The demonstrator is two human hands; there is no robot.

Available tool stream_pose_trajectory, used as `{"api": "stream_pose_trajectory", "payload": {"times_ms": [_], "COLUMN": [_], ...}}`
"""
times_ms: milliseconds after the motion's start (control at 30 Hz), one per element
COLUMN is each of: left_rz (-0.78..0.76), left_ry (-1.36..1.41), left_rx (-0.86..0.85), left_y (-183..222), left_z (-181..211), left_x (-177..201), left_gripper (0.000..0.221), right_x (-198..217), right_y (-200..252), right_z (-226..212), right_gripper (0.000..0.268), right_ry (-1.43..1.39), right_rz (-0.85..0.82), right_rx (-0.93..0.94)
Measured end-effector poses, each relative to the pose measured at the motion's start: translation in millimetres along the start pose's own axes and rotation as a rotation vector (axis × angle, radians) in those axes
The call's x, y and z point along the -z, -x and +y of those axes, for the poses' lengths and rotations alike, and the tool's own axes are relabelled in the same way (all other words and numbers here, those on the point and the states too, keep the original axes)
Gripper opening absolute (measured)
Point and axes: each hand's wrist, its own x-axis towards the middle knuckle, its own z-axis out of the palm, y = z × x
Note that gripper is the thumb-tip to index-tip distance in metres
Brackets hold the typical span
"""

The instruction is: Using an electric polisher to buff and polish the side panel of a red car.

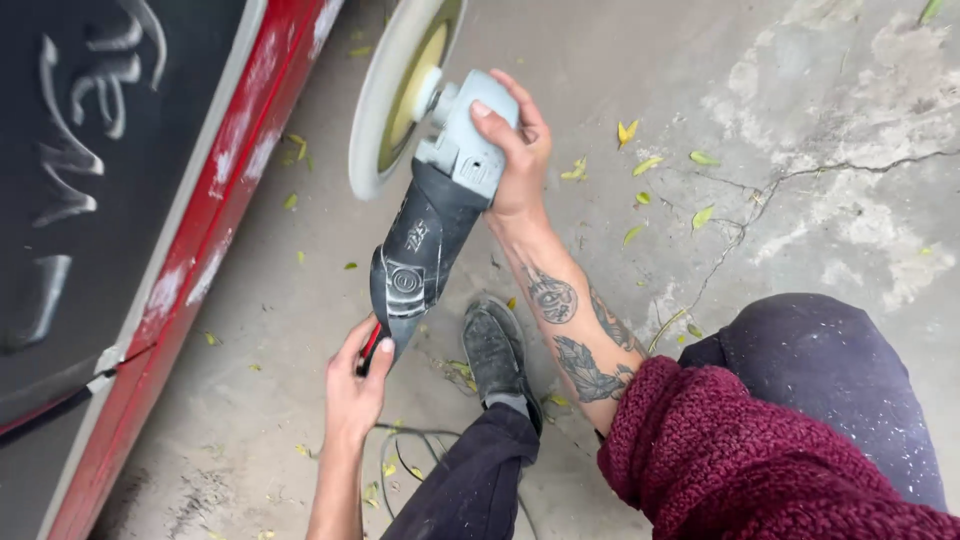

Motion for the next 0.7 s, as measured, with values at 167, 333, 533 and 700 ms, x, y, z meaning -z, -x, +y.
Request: {"api": "stream_pose_trajectory", "payload": {"times_ms": [167, 333, 533, 700], "left_rz": [-0.035, 0.019, 0.000, -0.040], "left_ry": [-0.052, -0.096, -0.106, -0.139], "left_rx": [0.104, 0.180, 0.081, -0.084], "left_y": [28.2, 45.9, 9.3, -15.1], "left_z": [63.3, 95.9, 29.3, 69.5], "left_x": [10.7, 8.1, 28.4, -10.5], "left_gripper": [0.050, 0.049, 0.047, 0.064], "right_x": [-2.6, -11.4, 2.4, -10.8], "right_y": [3.4, -6.6, -41.5, -49.7], "right_z": [-16.4, -28.6, 12.7, 24.8], "right_gripper": [0.057, 0.056, 0.057, 0.053], "right_ry": [-0.128, -0.287, -0.308, -0.220], "right_rz": [-0.030, 0.005, 0.094, 0.014], "right_rx": [-0.042, -0.065, -0.098, -0.220]}}
